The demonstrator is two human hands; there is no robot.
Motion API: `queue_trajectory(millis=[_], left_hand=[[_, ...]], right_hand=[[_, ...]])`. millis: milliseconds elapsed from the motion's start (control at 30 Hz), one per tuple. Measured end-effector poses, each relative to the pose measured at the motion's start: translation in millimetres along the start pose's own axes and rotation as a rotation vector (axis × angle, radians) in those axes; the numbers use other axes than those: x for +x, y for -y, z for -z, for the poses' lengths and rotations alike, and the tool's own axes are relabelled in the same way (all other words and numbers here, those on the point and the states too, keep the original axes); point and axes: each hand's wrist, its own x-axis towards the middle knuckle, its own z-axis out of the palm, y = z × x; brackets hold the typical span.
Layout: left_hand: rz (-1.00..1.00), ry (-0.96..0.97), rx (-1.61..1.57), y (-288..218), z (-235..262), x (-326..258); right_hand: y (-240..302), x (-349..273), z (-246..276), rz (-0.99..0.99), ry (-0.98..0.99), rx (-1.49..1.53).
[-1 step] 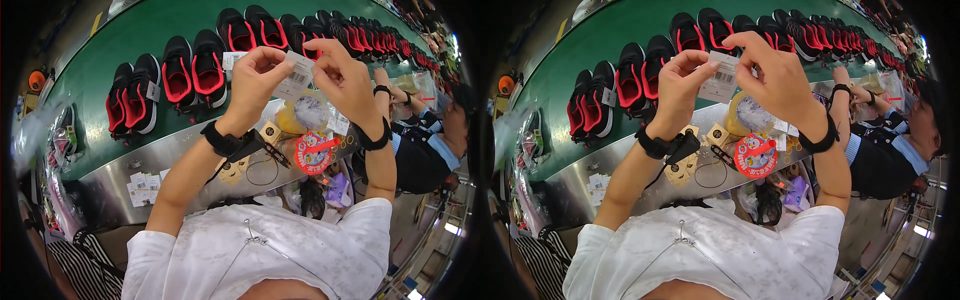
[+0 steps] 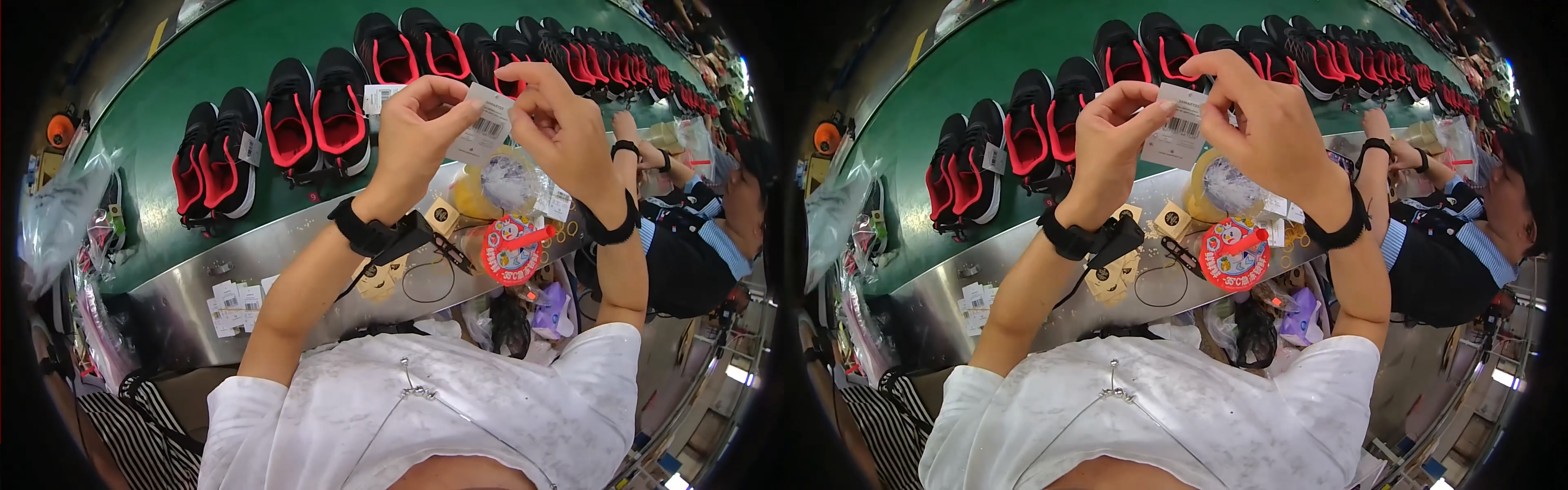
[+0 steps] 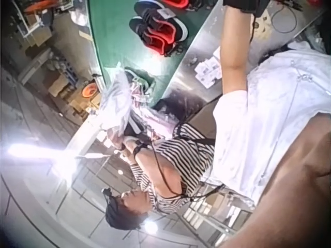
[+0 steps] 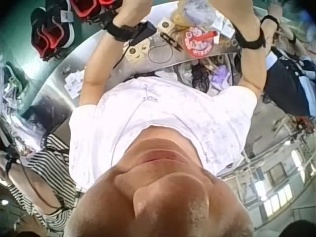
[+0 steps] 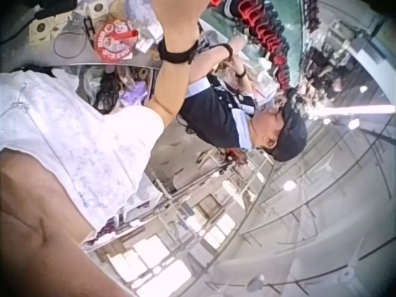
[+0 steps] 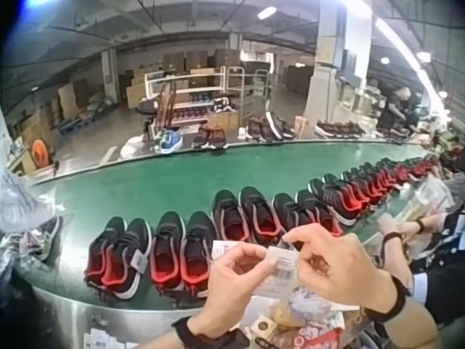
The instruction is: Attaching paper tags and labels to shoes and then packing them into bags.
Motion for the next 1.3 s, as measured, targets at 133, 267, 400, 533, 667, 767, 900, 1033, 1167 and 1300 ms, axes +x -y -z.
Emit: queue_trajectory(millis=[133,267,400,533,667,767,900,1033,1167,1300], left_hand=[[0.006,0.032,0.055,-2,1,-1],[-0.004,0.041,0.068,3,4,2],[-0.075,0.081,0.152,8,2,5],[-0.621,0.133,0.554,16,11,34],[-1.216,0.335,1.049,8,18,69],[-1.115,0.361,1.266,13,21,88],[-0.320,0.353,1.241,26,34,107],[-0.161,0.464,1.578,89,82,133],[-0.238,0.550,1.654,115,101,136],[-0.185,0.582,1.647,104,109,121]], right_hand=[[-4,2,-4,-0.034,-0.036,0.004],[-7,3,-5,-0.060,0.021,-0.013],[-12,4,-11,-0.055,-0.004,-0.031],[-31,11,-9,-0.147,0.095,0.030],[-58,32,5,-0.500,0.344,0.479],[-84,41,-8,-0.331,0.234,0.333],[-112,52,-19,-0.152,0.034,0.052],[-133,55,-26,-0.249,0.048,0.257],[-151,54,-40,-0.305,0.164,0.438],[-162,46,-59,-0.422,0.467,0.576]])
